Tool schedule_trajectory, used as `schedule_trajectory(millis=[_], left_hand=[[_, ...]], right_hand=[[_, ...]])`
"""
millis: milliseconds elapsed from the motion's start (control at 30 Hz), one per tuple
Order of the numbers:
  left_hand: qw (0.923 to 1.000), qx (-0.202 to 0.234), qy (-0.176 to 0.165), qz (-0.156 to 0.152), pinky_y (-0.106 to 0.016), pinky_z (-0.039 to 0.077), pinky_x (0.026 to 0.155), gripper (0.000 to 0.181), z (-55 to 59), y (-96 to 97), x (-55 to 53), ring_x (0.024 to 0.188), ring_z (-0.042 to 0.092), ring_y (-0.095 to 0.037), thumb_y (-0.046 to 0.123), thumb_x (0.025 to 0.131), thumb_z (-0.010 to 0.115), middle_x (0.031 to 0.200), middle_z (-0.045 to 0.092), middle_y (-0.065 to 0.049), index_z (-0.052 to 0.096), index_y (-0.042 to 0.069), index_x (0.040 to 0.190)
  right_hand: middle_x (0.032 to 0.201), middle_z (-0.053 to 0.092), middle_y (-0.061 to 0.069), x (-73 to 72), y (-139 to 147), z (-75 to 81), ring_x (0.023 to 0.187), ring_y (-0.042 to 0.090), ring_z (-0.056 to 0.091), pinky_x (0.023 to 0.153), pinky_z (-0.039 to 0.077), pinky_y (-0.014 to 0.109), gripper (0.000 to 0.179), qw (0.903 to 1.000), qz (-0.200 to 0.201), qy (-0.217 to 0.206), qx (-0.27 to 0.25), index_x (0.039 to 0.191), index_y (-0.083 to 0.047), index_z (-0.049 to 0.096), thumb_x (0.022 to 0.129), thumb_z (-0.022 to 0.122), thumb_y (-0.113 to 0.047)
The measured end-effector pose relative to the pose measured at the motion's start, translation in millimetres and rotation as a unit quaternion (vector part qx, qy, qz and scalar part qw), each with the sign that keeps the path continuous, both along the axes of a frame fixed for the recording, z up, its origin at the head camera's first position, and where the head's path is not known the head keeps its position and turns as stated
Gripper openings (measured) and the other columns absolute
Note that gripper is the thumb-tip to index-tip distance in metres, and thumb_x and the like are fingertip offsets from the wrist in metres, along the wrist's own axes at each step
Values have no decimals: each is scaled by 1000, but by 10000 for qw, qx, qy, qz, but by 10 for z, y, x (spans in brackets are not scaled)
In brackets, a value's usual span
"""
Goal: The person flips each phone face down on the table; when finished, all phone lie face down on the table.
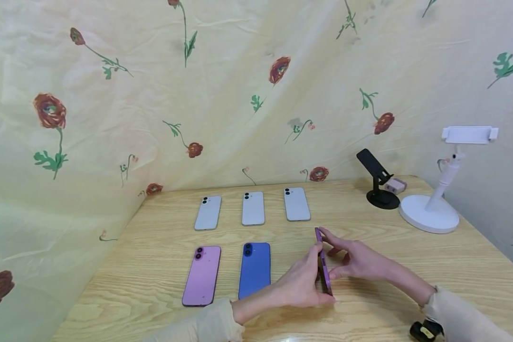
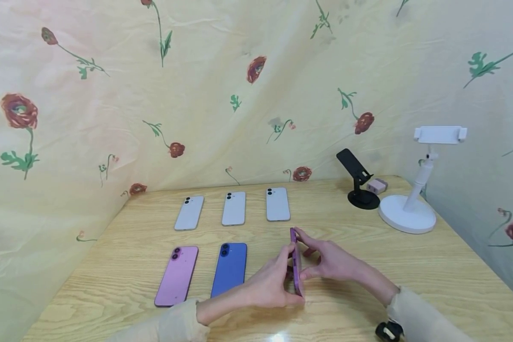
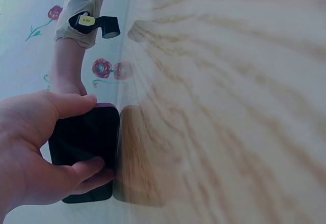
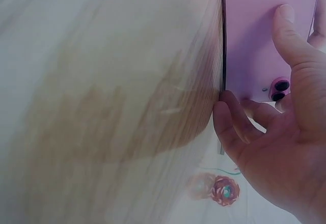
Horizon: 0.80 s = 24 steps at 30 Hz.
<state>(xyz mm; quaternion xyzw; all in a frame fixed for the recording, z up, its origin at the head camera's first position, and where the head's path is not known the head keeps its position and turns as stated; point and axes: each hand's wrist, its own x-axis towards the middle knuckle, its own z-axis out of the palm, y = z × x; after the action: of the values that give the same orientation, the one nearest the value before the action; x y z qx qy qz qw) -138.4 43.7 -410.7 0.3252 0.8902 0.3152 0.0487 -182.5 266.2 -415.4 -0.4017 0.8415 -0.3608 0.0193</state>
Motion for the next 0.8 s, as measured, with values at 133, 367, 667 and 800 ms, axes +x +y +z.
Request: schedule_trajectory(millis=[133,367,667,800], left_hand=[[10000,34,-58,33,-24,45,95,115,2,-13,8,119,56,-14,28,72,93,142,52,-13,17,5,155],[9999,97,2,-66,-20,47,85,116,-22,-45,-4,101,58,-7,28,72,93,122,58,-5,15,6,155],[9995,264,131,-137,-16,46,83,111,-38,-84,8,97,57,-4,25,73,92,118,57,-6,18,1,151],[9996,272,-6,63,-18,47,83,109,-35,-99,28,102,57,-8,26,74,91,125,55,-12,19,-1,151]], right_hand=[[119,66,21,13,-15,3,97,23,63,67,53,28,100,9998,-133,-93,92,155,5,25,82,81,-35],[113,67,15,22,-38,-11,95,23,62,68,52,29,102,9993,-257,-85,251,155,4,26,80,82,-39],[94,60,1,27,-83,-27,73,14,42,63,37,26,100,9989,-335,35,315,151,5,35,77,83,-39],[101,63,2,29,-87,-29,77,14,38,64,32,27,96,9987,-364,138,333,148,6,41,76,84,-39]])
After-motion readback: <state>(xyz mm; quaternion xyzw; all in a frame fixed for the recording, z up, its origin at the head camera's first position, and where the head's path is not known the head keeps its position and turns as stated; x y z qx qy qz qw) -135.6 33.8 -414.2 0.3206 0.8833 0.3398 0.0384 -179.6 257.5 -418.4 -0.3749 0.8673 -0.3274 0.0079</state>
